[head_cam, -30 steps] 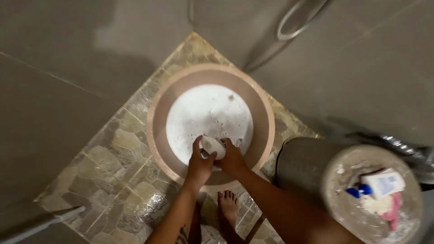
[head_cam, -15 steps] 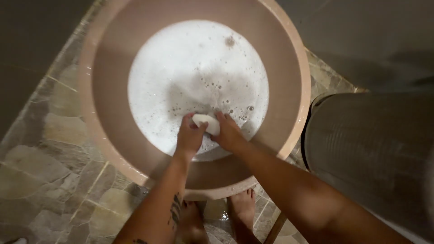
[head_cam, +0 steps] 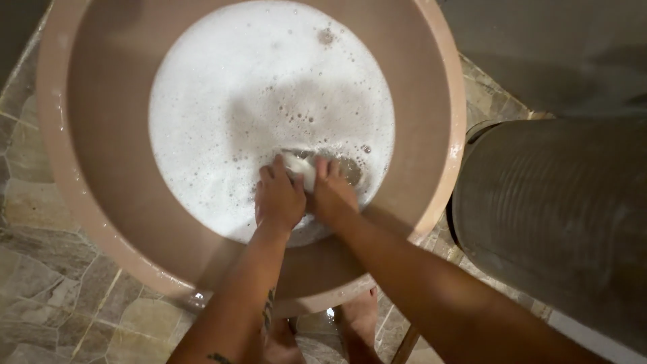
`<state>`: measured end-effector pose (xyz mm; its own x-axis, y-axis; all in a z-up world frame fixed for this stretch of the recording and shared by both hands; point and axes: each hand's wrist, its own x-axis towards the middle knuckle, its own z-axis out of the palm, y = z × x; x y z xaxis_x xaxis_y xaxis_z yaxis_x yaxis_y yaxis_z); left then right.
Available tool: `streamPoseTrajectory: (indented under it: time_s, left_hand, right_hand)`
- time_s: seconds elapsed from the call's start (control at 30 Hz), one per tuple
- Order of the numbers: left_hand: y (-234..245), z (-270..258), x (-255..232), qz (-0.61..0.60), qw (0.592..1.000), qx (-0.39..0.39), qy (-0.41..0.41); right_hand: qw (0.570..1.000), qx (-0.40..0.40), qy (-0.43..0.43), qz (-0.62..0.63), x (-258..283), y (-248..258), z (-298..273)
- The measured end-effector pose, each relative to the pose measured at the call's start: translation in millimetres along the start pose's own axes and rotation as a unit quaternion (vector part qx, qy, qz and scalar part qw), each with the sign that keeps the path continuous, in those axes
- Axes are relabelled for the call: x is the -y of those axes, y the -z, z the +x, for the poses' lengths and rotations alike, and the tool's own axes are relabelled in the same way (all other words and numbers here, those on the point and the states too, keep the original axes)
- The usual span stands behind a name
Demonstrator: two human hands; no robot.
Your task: The person scrubs the bathroom walls using a white scrub brush and soapy water. They repeatedly dip the brush into a basin of soapy water and scrub different sections of the wall, including the area above the sink and the shower wall.
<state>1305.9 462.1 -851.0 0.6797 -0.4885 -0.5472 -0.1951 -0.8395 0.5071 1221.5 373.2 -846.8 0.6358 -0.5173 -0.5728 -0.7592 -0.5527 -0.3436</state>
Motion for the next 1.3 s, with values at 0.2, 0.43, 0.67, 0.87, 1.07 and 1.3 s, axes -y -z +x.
streamPoseTrajectory:
  time_s: [0.2, 0.43, 0.67, 0.87, 1.07, 1.3]
  left_hand:
    - [-8.2, -3.8, 20.2, 0.049, 0.989, 0.117, 0.08]
    - [-39.9, -10.5, 37.0, -0.106, 0.993, -0.054, -0.008]
    - [-49.5, -13.0, 55.6, -0.138, 0.99, -0.017, -0.013]
    - [-36.8, -25.9, 41.6, -0.108, 0.987, 0.008, 0.118]
    - [18.5, -57.2, 1.8, -0.313, 0.939, -0.04, 0.139]
    - [134.4, -113.1, -64.6, -0.43, 0.899, -0.035, 0.073]
  right_hand:
    - [0.979, 0.01, 0.044, -0.197, -10.2, 6.5, 3.6]
    - [0.964, -0.012, 0.07, -0.256, -38.7, -27.9, 14.6]
    - [0.984, 0.068, -0.076, -0.149, -45.9, -6.1, -0.6]
    - [0.992, 0.084, 0.007, -0.093, -25.6, 14.6, -24.3]
    - [0.993, -0.019, 0.015, 0.113, 9.4, 56.9, -70.1]
    - [0.981, -0.093, 0.068, 0.158, 71.5, 165.0, -122.8]
